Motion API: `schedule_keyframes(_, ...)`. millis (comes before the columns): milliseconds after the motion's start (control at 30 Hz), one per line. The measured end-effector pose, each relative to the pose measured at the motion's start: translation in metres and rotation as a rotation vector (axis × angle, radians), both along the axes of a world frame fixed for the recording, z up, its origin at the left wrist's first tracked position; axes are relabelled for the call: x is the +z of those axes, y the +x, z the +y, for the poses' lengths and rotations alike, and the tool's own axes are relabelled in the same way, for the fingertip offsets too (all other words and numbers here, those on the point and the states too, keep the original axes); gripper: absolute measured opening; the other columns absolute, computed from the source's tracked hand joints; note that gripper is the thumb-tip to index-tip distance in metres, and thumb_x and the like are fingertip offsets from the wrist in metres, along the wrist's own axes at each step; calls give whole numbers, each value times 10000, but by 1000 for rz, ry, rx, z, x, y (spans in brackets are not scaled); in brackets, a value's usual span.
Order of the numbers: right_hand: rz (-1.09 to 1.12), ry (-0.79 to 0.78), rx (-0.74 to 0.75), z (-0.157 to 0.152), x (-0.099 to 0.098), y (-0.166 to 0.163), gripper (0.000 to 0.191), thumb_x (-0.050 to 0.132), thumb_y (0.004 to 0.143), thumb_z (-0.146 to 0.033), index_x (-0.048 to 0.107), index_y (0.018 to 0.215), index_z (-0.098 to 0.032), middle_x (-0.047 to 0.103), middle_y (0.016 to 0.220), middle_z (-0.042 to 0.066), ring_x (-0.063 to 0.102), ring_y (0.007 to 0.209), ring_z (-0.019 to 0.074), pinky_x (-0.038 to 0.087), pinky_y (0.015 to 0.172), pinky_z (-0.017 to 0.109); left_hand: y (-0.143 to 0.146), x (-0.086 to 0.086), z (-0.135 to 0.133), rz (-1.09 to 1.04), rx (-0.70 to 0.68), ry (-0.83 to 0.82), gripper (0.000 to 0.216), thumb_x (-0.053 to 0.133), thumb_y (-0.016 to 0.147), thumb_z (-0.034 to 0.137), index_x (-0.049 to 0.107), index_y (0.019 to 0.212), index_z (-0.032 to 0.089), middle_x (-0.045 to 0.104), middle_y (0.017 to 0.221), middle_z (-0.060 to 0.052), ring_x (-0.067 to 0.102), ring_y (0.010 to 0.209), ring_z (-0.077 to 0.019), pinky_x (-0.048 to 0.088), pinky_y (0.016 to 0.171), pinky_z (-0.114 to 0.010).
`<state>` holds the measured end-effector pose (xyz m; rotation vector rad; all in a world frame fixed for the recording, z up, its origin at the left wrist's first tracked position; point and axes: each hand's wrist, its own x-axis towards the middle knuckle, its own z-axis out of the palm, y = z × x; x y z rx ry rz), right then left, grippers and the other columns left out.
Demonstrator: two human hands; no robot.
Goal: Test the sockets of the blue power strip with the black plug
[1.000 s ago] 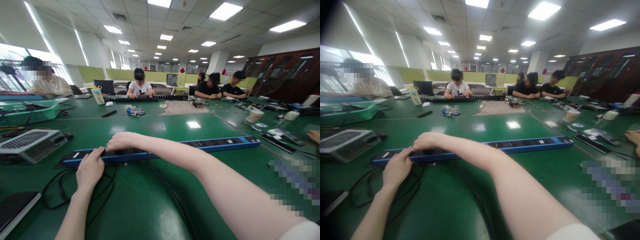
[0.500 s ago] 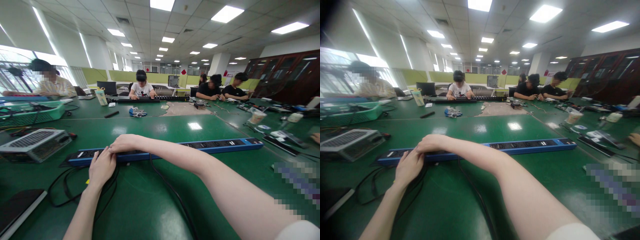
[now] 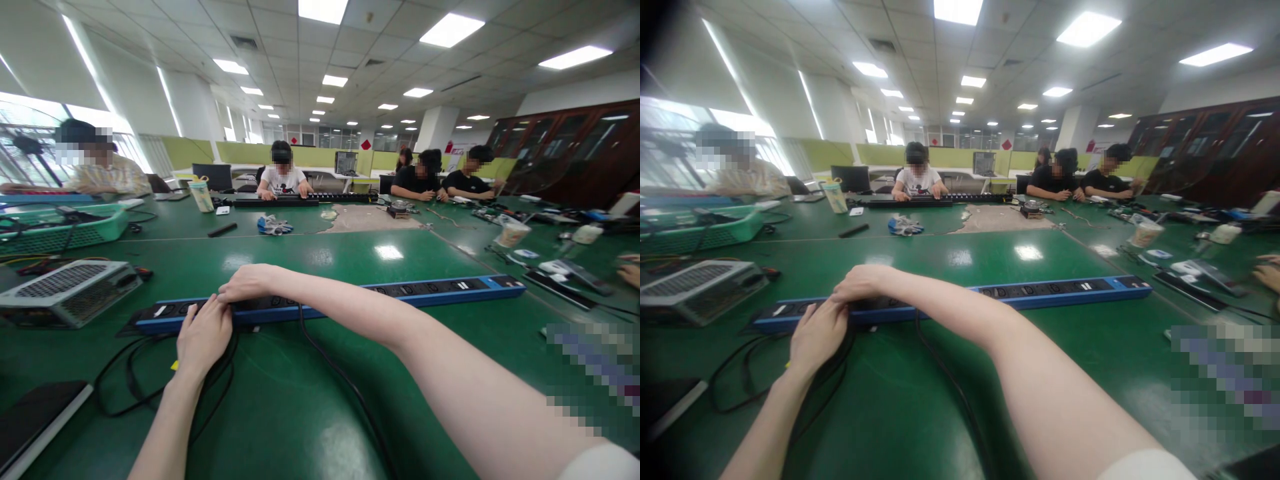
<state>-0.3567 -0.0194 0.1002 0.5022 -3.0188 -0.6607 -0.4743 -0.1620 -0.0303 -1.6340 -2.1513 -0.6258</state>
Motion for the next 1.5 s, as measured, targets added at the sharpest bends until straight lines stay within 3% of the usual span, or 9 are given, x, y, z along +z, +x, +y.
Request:
schedule_keyframes(200,66,-68,-11,0,4,12,161,458,1088,-134,604,1095,-203,720,1118,65,735,959,149,539,737,246,4,6,-4,13,-8,-1,471,325,1070,322,654,1395,236,640,1507,-82,521,1465,-225,223,1293,-443)
schedule_keyframes(300,54,3,-5,-4,2,12,168,451,1089,-132,602,1124,-194,713,1100,71,730,921,160,544,733,268,5,7,-5,-3,-9,9,476,326,1068,319,648,1406,225,657,1485,-85,516,1470,-225,220,1299,-449)
schedule_keyframes(467,24,120,139,-12,-2,5,199,478,1069,-93,622,1168,-189,674,1290,119,710,1037,171,542,819,298,5,6,-4,-26,-4,13,486,351,1050,306,642,1421,189,666,1470,-100,509,1475,-237,221,1305,-442)
schedule_keyframes(600,55,132,78,0,19,10,192,478,1069,-99,621,1171,-177,682,1254,121,705,1028,183,533,806,309,5,5,-3,-40,-6,29,496,349,1055,313,637,1446,212,625,1522,-77,489,1491,-231,214,1307,-455)
schedule_keyframes(733,72,35,-26,17,41,30,158,529,1061,-133,611,1189,-177,696,1228,107,704,1039,185,515,776,289,6,3,-3,-53,-15,60,522,332,1065,324,602,1500,220,571,1571,-54,466,1510,-222,214,1306,-459)
schedule_keyframes(867,-3,-46,-2,12,31,50,155,524,1071,-142,619,1181,-196,712,1214,80,698,1057,156,492,756,248,6,3,-3,-72,-13,50,523,352,1058,327,596,1510,233,564,1575,-47,463,1513,-222,211,1306,-456)
schedule_keyframes(1000,18,-24,4,3,18,58,176,537,1064,-132,607,1213,-195,701,1231,77,685,1059,154,486,755,248,6,4,-4,-70,-15,36,524,361,1055,322,588,1519,239,555,1581,-47,452,1521,-224,208,1308,-461)
schedule_keyframes(1233,-5,95,23,-5,23,63,168,491,1080,-130,605,1182,-199,692,1243,86,655,1072,183,494,728,277,6,5,-3,-56,-17,39,528,368,1046,316,595,1515,231,551,1582,-60,456,1518,-239,211,1306,-481)
schedule_keyframes(1500,2,18,19,-8,18,62,152,506,1068,-125,626,1099,-213,713,1138,69,692,1004,168,503,715,254,5,4,-3,-60,-15,17,533,345,1053,322,592,1515,228,540,1596,-60,446,1525,-232,223,1303,-464)
